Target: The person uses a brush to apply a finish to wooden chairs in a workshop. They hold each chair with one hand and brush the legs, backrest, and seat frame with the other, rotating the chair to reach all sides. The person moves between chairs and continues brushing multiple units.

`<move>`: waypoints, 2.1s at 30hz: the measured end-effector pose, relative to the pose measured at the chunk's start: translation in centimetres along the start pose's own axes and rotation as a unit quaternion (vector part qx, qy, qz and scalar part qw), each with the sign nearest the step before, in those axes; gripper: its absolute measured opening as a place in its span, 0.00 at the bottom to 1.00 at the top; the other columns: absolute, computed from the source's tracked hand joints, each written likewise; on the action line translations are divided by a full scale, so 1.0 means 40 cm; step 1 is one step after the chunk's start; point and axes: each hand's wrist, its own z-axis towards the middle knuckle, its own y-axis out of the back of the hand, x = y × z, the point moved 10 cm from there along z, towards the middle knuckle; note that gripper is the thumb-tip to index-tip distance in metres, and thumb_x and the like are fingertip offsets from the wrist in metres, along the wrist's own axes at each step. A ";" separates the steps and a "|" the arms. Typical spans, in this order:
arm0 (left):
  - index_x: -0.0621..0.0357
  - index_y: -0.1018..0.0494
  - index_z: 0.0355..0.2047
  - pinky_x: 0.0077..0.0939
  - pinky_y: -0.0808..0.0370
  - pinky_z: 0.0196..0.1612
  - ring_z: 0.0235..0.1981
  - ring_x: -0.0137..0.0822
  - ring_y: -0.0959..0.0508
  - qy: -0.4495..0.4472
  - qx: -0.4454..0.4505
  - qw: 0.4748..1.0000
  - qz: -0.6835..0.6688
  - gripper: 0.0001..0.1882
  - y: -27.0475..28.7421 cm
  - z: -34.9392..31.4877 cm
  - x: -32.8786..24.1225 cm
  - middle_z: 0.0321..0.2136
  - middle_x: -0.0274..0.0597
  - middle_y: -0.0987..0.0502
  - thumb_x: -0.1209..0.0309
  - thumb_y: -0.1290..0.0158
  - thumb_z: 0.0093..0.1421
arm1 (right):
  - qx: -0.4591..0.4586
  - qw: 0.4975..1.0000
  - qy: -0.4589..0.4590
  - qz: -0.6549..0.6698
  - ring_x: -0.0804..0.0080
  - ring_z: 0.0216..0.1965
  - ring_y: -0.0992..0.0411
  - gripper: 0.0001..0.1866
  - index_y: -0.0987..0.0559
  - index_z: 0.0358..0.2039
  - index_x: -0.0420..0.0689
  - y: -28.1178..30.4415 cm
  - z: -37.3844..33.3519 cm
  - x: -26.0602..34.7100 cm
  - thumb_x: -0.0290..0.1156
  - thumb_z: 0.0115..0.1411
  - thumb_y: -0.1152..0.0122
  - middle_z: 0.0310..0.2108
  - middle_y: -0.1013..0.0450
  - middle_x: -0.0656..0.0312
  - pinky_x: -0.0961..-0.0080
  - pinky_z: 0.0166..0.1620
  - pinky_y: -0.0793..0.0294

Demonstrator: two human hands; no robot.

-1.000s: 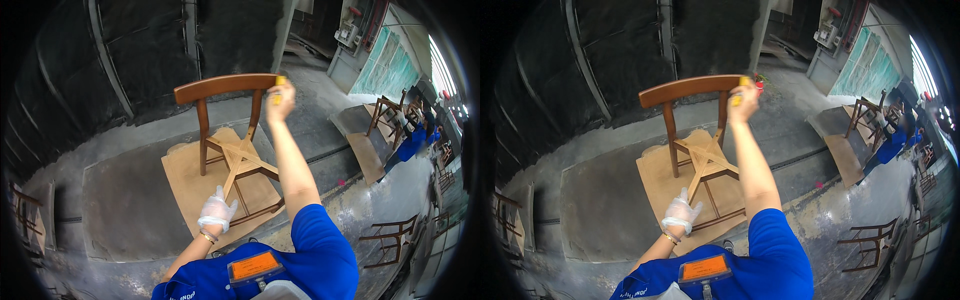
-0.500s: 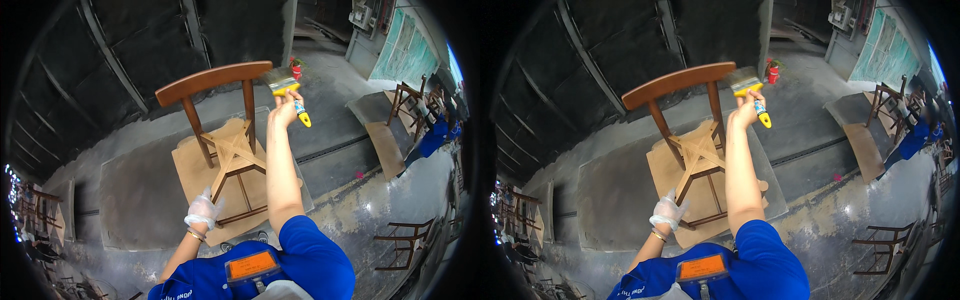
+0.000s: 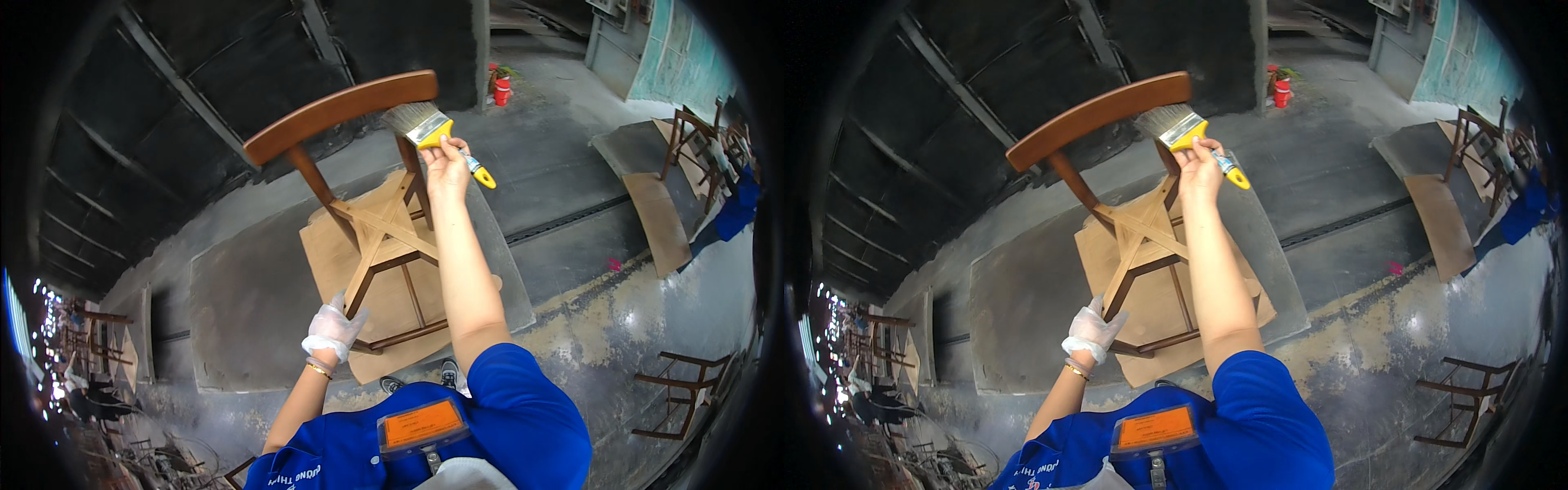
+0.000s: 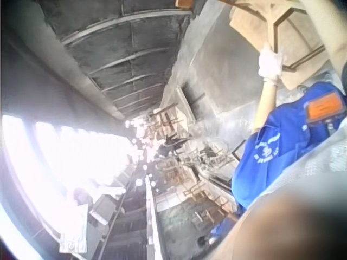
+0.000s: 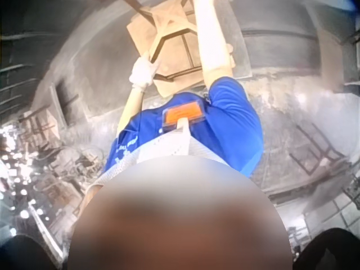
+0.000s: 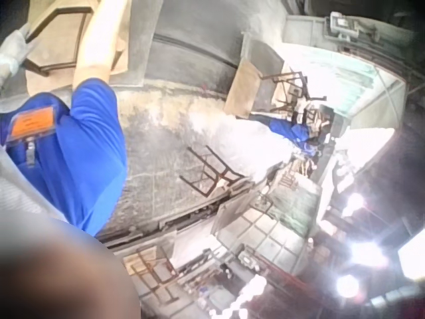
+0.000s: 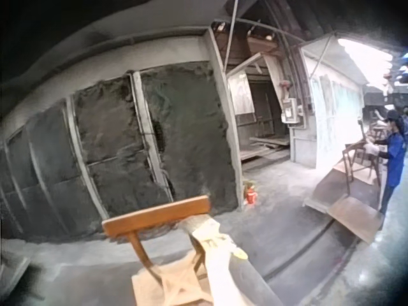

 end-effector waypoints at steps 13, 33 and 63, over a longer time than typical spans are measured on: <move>0.59 0.23 0.54 0.48 0.18 0.44 0.41 0.59 0.16 -0.007 -0.002 1.000 -0.013 0.31 0.018 -0.009 -0.004 0.38 0.62 0.16 0.48 0.39 0.60 | 0.511 0.478 0.348 -0.623 0.56 0.65 0.26 0.00 0.19 0.31 0.50 -0.488 -0.404 -0.267 0.30 0.58 0.36 0.60 0.23 0.61 0.59 0.66 0.25; 0.58 0.24 0.58 0.44 0.19 0.49 0.45 0.56 0.16 0.020 -0.006 0.997 -0.078 0.31 0.023 -0.015 0.007 0.42 0.60 0.16 0.52 0.36 0.60 | 0.517 0.546 0.072 -0.655 0.59 0.48 0.18 0.07 0.18 0.29 0.44 -0.292 -0.483 -0.280 0.18 0.49 0.34 0.55 0.20 0.57 0.64 0.49 0.20; 0.64 0.21 0.55 0.26 0.15 0.36 0.38 0.32 0.17 -0.036 -0.117 0.880 -0.459 0.21 0.262 0.031 0.012 0.46 0.41 0.17 0.72 0.33 0.63 | -0.387 0.864 0.067 -0.315 0.55 0.44 0.19 0.11 0.25 0.41 0.42 0.225 -0.846 0.921 0.15 0.60 0.36 0.42 0.22 0.52 0.57 0.50 0.17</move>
